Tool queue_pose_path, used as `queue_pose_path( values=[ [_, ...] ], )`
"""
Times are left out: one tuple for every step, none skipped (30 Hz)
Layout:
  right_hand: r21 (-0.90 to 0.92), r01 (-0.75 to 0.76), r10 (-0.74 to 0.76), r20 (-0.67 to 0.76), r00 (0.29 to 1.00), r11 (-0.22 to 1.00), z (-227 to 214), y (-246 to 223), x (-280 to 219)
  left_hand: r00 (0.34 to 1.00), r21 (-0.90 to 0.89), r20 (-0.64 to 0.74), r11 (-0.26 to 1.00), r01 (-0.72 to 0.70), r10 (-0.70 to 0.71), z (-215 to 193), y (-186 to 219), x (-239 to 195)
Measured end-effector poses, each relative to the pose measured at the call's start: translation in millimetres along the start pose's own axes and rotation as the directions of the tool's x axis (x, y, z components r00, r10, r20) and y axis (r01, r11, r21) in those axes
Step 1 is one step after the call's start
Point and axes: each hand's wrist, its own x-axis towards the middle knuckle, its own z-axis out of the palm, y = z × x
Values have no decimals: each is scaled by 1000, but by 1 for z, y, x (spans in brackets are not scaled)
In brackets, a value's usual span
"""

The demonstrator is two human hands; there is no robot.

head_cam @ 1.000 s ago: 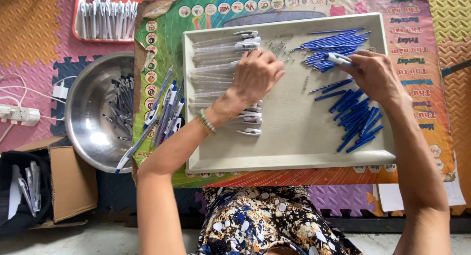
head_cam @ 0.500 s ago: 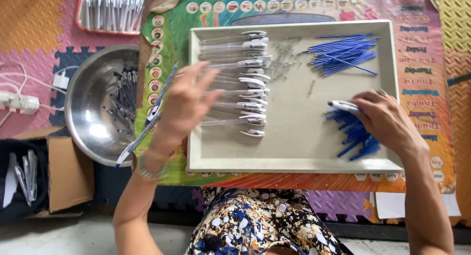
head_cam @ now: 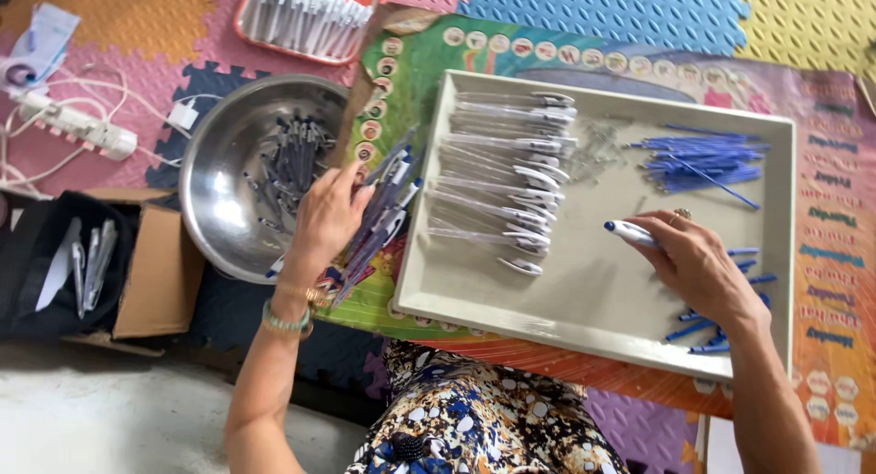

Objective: The person assembles blue ballpoint pens by inserting refill cartridges into clear plastic barrels. They pick up the components from a white tray and a metal bowl, assemble them by hand, and place the finished pens into a separate container.

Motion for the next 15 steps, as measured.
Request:
queue_pose_path(
  values=[
    [8,0,0,2,1000,1000,1,-3,3,997,-12,38,998,64,-64,1,-4,7],
    [5,15,-15,6,1000,1000,3,-3,5,997,-15,28,997,76,-75,5,-8,11],
    [-4,7,-7,-8,1000,1000,5,-3,6,997,60,62,997,49,-52,9,-12,16],
    [-12,-2,1,-22,1000,1000,7,-3,6,995,133,98,991,19,-32,13,-16,22],
    [-14,5,-5,-19,1000,1000,8,-5,8,995,131,94,991,26,-38,9,-13,27],
    [-5,10,-10,-24,1000,1000,9,-5,9,980,123,184,991,58,-80,6,-11,33],
    [5,11,-10,-29,1000,1000,10,-6,9,954,117,276,989,88,-117,3,-8,38],
    [5,13,-13,-25,1000,1000,11,-7,10,954,116,275,989,92,-121,5,-10,40],
    [8,6,-6,-29,1000,1000,12,-8,10,957,125,272,990,68,-100,7,-12,44],
    [12,0,1,-33,999,1000,13,-9,10,960,133,269,990,44,-79,9,-13,48],
    [12,-2,3,-34,999,1000,14,-9,10,960,134,270,990,42,-78,13,-15,48],
    [10,-5,6,-31,1000,1000,14,-9,10,966,179,248,983,27,-71,18,-17,49],
    [4,-8,8,-29,1000,1000,14,-8,11,973,223,224,975,11,-62,23,-18,50],
    [2,-10,10,-30,999,1000,14,-8,10,973,221,223,975,9,-59,16,-16,48],
    [-13,-20,20,-37,999,1000,13,-8,10,979,197,195,980,23,-63,8,-14,46]
  ],
)
